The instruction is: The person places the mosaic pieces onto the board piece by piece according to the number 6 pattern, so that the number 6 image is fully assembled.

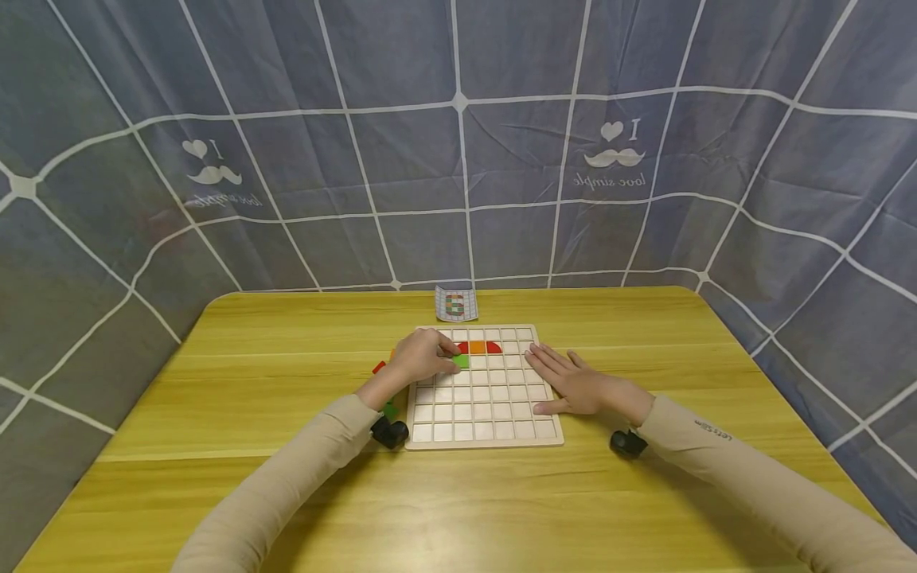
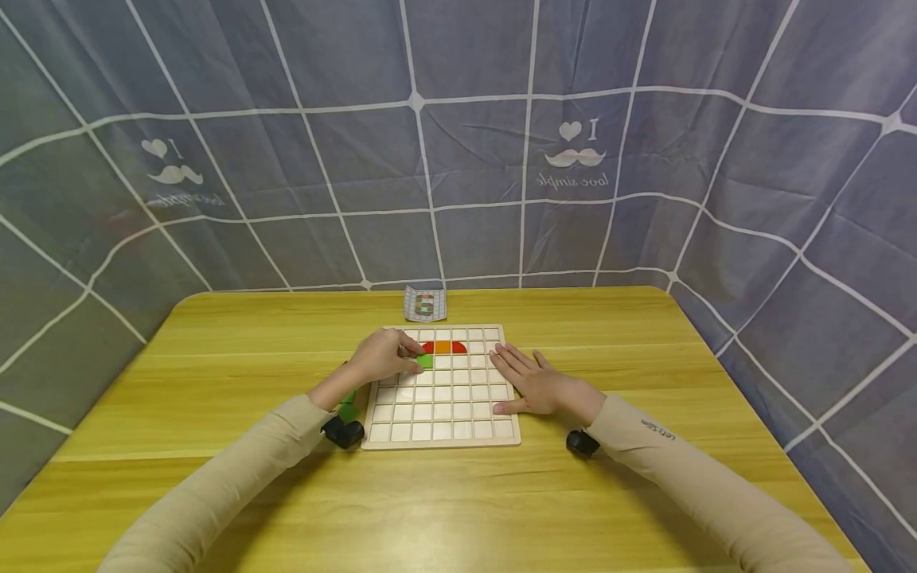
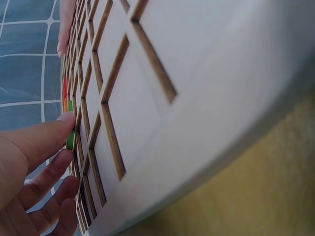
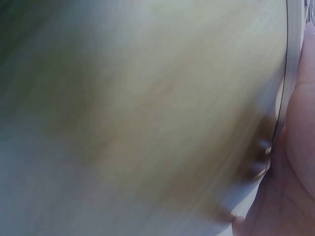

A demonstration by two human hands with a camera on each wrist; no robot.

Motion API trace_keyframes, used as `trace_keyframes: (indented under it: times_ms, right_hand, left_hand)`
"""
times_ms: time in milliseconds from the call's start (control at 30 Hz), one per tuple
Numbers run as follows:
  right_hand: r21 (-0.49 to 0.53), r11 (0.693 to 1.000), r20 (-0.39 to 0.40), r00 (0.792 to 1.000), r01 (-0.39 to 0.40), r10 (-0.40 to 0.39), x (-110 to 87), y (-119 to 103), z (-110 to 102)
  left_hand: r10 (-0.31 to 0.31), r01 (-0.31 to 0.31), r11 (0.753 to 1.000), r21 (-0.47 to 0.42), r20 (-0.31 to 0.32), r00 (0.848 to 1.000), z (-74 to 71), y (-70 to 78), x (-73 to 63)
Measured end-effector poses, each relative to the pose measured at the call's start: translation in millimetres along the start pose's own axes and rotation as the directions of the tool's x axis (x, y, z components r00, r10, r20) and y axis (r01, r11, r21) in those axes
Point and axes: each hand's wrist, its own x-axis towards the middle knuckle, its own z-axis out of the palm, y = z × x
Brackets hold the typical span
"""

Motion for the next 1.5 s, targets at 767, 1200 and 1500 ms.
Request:
trace_keyframes:
  times_ms: [767,1200,1500]
  right_hand:
    - [0.013,1.0,-0.006,1.0,0.001,-0.001,2.0,-0.8,2.5]
    - [0.001,1.0,0.009,1.0,-0.017,0.017,-3.2,-4.4,0.7]
    - [-0.011,0.999,0.019,0.999,-0.032,0.032,-3.6,-5.1,1.0]
  left_hand:
    - [0.066,-0.067,0.998,-0.007,-0.07,0.995,-8.2,-8.9,-9.6]
    - [0.006,-0.007,1.0,-0.006,-0.126,0.992,-30.6,-31.9,-23.5]
    - [-0.056,0.056,0.998,-0.002,-0.16,0.986,-39.8,-50.7,-31.2]
